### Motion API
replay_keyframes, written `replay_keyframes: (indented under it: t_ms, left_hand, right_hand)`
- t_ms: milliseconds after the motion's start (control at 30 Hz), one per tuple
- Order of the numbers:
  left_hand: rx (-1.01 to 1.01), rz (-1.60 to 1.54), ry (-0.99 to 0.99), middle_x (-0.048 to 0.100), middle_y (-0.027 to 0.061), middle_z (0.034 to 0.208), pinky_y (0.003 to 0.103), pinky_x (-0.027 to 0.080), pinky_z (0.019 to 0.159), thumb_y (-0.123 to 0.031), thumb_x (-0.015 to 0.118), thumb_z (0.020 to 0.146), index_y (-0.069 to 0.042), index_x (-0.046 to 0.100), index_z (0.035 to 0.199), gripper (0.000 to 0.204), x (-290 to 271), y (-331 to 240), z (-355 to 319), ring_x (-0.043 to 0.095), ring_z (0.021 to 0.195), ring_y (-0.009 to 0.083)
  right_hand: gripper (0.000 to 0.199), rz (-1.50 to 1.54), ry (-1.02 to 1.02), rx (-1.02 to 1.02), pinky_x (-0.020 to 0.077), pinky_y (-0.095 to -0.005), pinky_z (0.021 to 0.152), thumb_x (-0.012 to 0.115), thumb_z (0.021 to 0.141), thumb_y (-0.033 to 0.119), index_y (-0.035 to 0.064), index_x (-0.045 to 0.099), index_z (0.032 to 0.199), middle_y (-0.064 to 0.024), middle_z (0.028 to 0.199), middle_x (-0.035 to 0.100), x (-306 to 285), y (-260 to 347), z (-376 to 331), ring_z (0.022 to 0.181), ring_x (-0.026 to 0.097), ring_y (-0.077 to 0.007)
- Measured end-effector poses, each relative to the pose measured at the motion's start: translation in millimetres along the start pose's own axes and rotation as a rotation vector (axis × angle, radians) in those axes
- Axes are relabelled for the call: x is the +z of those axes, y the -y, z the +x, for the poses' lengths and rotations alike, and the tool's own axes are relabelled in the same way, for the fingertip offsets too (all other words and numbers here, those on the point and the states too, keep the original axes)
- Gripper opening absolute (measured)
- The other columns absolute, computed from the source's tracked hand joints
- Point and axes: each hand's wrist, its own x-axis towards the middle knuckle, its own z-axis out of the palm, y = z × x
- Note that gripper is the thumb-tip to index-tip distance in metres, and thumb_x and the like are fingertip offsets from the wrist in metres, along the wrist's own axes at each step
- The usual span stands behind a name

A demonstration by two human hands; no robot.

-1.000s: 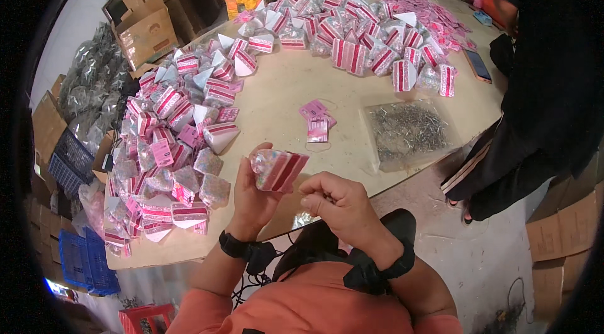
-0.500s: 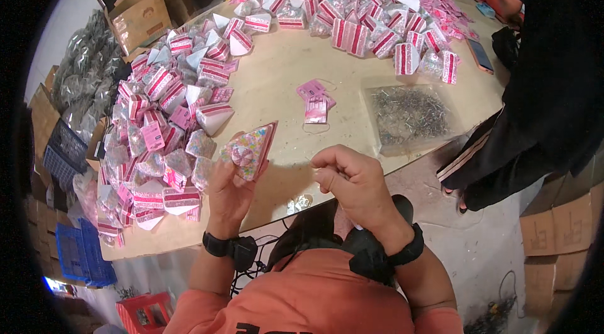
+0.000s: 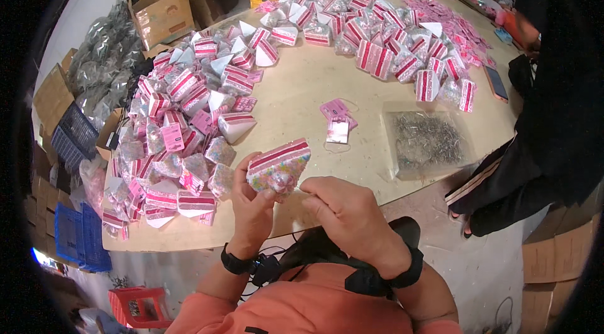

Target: The person sits at a table in a warehouse and repeatedly picks up small, triangular, glittery items. They attach a pink tag to each item using a small metal fastener and place the finished product into a pile on the table.

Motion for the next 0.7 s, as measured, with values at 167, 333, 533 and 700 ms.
replay_keyframes:
  t_ms: [167,333,533,700]
  left_hand:
    - [-0.048,-0.103,0.024,0.052,0.0108,0.117,0.032,0.049,0.085,-0.018,0.074,0.074,-0.002,0.034,0.13,0.071,-3.4,1.6,-1.5,0.055,0.107,0.0213]
    - [-0.155,-0.306,0.028,0.054,0.0115,0.115,0.03,0.049,0.083,-0.013,0.069,0.079,-0.002,0.034,0.129,0.061,-2.9,1.8,-1.2,0.056,0.104,0.0197]
    - [-0.18,-0.355,0.037,0.053,0.0129,0.117,0.032,0.048,0.085,-0.01,0.065,0.082,-0.002,0.035,0.128,0.056,-3.9,4.4,-0.1,0.056,0.106,0.0204]
    - [-0.119,-0.301,0.029,0.051,0.0133,0.118,0.032,0.048,0.086,-0.011,0.066,0.082,-0.001,0.034,0.128,0.057,1.3,0.7,0.3,0.055,0.107,0.0209]
  right_hand:
    - [0.021,-0.049,0.015,-0.076,0.0499,-0.0374,0.068,0.059,0.083,0.006,0.0015,0.059,0.104,-0.0168,0.092,0.063,5.5,6.5,7.4,0.081,0.062,-0.0335]
    - [0.022,-0.107,0.014,-0.149,0.0497,-0.0384,0.067,0.06,0.082,0.007,0.0019,0.059,0.104,-0.0167,0.09,0.063,9.6,5.0,12.0,0.08,0.062,-0.0334]
    - [0.021,-0.097,0.005,-0.163,0.0491,-0.039,0.063,0.06,0.082,0.007,0.0015,0.059,0.103,-0.0163,0.085,0.062,10.4,7.1,15.9,0.076,0.061,-0.0332]
    - [0.021,-0.135,0.019,-0.147,0.0491,-0.0392,0.063,0.06,0.082,0.007,0.002,0.059,0.103,-0.0165,0.087,0.062,11.3,6.2,18.4,0.076,0.061,-0.0334]
